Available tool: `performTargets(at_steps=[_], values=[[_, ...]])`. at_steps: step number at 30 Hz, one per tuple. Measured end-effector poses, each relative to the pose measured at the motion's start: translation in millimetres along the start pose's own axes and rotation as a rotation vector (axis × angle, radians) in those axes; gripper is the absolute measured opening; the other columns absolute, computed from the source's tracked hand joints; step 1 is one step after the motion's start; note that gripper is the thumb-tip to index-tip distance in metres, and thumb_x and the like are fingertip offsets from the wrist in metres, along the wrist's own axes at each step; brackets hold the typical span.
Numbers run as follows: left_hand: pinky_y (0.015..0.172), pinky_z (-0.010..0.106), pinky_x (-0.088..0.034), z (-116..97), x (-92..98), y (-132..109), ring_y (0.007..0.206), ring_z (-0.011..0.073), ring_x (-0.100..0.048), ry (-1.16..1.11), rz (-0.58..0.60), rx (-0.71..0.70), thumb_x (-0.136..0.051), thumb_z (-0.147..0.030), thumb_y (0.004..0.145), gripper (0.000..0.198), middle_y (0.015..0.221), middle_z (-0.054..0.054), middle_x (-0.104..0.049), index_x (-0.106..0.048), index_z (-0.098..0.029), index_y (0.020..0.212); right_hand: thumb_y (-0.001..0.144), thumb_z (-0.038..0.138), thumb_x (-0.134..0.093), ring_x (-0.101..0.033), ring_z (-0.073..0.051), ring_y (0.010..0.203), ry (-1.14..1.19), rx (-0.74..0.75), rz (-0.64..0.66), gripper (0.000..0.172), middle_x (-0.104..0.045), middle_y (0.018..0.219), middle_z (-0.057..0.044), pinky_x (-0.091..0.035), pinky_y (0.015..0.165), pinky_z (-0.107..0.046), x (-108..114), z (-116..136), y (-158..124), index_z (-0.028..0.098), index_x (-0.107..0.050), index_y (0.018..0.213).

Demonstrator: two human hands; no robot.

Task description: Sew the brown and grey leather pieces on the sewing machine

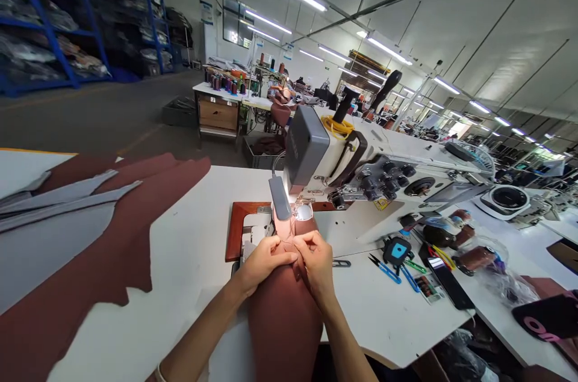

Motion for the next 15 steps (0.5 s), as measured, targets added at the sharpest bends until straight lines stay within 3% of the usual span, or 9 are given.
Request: performTargets(at_steps=[3,5,8,12,15], values=[[0.055,0.024,-0.022,0,0.1,-1,0.059,0.0102,-0.025,-0.018,-0.006,0.025,-0.072,-0.048,0.056,0.049,0.063,-0.009,-0.024,-0.030,-0.023,0.061,0.087,0.042,-0.059,-0.054,-0.013,0.063,0.062,-0.075,0.026,0.030,-0.057,0.077,-0.003,-0.044,0.057,-0.022,4,-2,-3,0.014,-0.066,0.078],[0.054,0.024,-0.022,1,-0.5,-1,0.059,0.0099,-0.026,-0.036,0.008,0.033,-0.073,-0.047,0.056,0.049,0.063,-0.009,-0.025,-0.030,-0.023,0.062,0.087,0.039,-0.058,-0.055,-0.014,0.066,0.079,-0.092,0.095,0.028,-0.058,0.084,-0.004,-0.043,0.055,-0.021,10,0,-8,0.014,-0.070,0.087],[0.054,0.024,-0.022,1,-2.7,-2,0.059,0.0096,-0.027,-0.048,0.029,0.027,-0.073,-0.046,0.058,0.048,0.063,-0.009,-0.027,-0.030,-0.023,0.062,0.085,0.035,-0.058,-0.058,-0.016,0.078,0.034,-0.047,0.117,0.028,-0.059,0.090,-0.005,-0.048,0.066,-0.022,15,5,-11,0.017,-0.073,0.099],[0.053,0.024,-0.021,0,-5.4,-2,0.058,0.0092,-0.024,-0.044,-0.018,0.015,-0.072,-0.044,0.059,0.048,0.062,-0.009,-0.024,-0.029,-0.023,0.061,0.086,0.040,-0.056,-0.054,-0.015,0.070,-0.052,-0.027,-0.051,0.028,-0.056,0.076,-0.003,-0.045,0.064,-0.023,4,4,-4,0.016,-0.067,0.076],[0.053,0.023,-0.021,0,-6.4,-2,0.058,0.0089,-0.025,-0.077,-0.007,0.036,-0.072,-0.044,0.056,0.050,0.062,-0.009,-0.024,-0.028,-0.023,0.061,0.088,0.043,-0.054,-0.049,-0.014,0.064,-0.064,-0.062,-0.083,0.035,-0.052,0.065,0.000,-0.041,0.061,-0.023,-2,-2,1,0.016,-0.058,0.066]])
Point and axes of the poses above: each hand's wrist, its own y-axis towards the middle knuckle, its own x-axis out of the back of the hand, z = x × y, the point moved 1 cm from there along y, towards the middle knuckle
